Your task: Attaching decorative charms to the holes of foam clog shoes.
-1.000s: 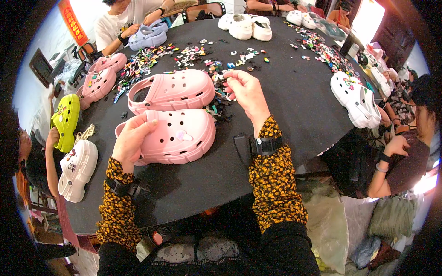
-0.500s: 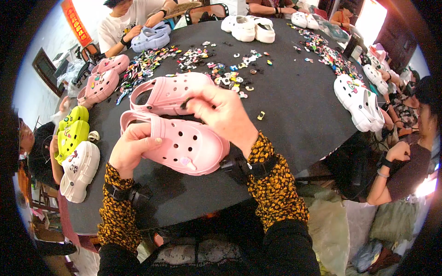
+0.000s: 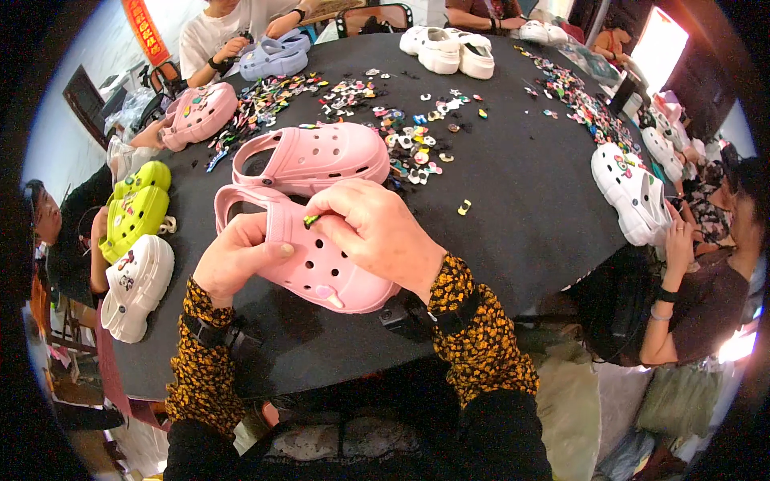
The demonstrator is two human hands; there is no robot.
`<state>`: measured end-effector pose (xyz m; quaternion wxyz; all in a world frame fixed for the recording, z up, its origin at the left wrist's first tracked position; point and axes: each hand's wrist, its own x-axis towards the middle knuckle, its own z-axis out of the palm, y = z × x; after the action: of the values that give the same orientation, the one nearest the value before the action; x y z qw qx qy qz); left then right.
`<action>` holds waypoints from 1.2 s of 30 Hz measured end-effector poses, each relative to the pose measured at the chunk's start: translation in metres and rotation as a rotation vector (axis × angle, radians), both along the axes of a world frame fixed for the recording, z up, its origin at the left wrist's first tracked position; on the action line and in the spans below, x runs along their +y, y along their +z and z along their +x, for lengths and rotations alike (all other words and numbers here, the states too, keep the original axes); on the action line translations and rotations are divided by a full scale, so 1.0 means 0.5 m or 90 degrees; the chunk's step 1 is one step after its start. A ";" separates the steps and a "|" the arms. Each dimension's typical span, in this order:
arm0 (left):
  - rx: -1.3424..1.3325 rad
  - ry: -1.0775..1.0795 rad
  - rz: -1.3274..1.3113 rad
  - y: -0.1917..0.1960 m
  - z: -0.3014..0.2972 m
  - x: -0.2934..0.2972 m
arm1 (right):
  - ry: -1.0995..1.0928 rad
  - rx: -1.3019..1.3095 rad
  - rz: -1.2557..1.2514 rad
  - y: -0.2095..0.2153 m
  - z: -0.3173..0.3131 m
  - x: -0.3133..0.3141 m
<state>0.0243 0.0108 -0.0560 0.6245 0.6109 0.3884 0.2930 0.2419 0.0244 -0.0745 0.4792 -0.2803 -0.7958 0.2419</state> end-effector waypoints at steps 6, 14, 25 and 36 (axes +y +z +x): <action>-0.021 -0.040 0.026 0.002 -0.004 -0.003 | 0.057 0.022 -0.044 0.005 0.013 0.007; -0.017 -0.067 0.058 -0.012 -0.010 0.004 | 0.082 0.018 -0.001 0.003 0.003 -0.005; -0.021 -0.076 0.077 -0.011 -0.004 0.006 | 0.093 0.010 0.015 0.007 0.013 -0.002; -0.045 -0.055 0.075 -0.011 -0.001 0.003 | 0.126 -0.041 0.040 0.020 0.018 -0.006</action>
<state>0.0237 0.0123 -0.0616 0.6128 0.6523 0.3214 0.3093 0.2510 0.0215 -0.0646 0.4354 -0.1927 -0.8419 0.2539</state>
